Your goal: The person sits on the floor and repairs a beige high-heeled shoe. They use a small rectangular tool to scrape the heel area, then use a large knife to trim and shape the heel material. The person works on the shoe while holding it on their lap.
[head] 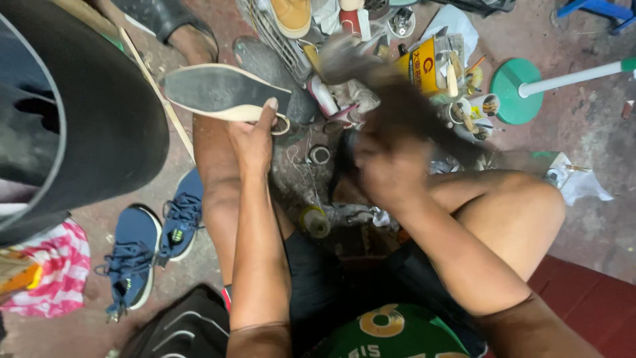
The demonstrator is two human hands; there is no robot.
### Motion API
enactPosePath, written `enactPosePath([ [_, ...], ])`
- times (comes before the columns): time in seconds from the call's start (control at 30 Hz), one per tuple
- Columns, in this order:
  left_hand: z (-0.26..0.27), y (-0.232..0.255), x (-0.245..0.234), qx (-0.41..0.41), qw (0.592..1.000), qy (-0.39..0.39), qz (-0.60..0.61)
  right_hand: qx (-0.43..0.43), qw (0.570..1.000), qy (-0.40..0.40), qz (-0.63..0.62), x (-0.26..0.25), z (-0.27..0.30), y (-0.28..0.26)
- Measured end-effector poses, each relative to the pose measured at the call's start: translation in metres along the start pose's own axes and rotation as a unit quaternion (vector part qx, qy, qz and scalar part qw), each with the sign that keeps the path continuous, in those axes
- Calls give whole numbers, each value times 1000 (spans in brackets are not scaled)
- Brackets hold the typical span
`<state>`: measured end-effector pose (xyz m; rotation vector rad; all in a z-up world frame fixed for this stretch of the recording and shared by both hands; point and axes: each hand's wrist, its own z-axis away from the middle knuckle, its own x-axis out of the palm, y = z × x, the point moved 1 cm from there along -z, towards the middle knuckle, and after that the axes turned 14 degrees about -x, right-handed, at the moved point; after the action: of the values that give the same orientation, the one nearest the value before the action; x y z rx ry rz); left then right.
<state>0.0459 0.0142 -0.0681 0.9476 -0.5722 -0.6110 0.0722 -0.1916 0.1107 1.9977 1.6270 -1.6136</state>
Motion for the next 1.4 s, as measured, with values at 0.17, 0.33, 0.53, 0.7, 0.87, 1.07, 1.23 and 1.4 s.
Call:
enactPosePath([
  [0.17, -2, 9, 10, 33, 998, 9, -55, 201, 951, -237, -16, 15, -34, 21],
  [0.33, -3, 1, 5, 48, 997, 39, -53, 27, 999, -30, -31, -3, -27, -2],
  [0.53, 7, 7, 9, 70, 992, 55, -95, 188, 970, -152, -5, 24, -20, 15],
  [0.7, 9, 3, 5, 71, 992, 49, -94, 89, 993, 45, -62, 23, 11, 21],
  [0.87, -2, 22, 19, 144, 985, 28, -85, 150, 982, -108, -42, 43, 12, 48],
  [1.07, 13, 8, 4, 95, 991, 55, -74, 154, 983, -78, -60, 47, 29, 41],
  [1.23, 9, 4, 9, 88, 988, 65, -111, 168, 983, -61, -52, 16, 26, 28],
  [1.4, 13, 15, 9, 101, 988, 58, -102, -1, 977, -169, 130, 38, 16, 33],
])
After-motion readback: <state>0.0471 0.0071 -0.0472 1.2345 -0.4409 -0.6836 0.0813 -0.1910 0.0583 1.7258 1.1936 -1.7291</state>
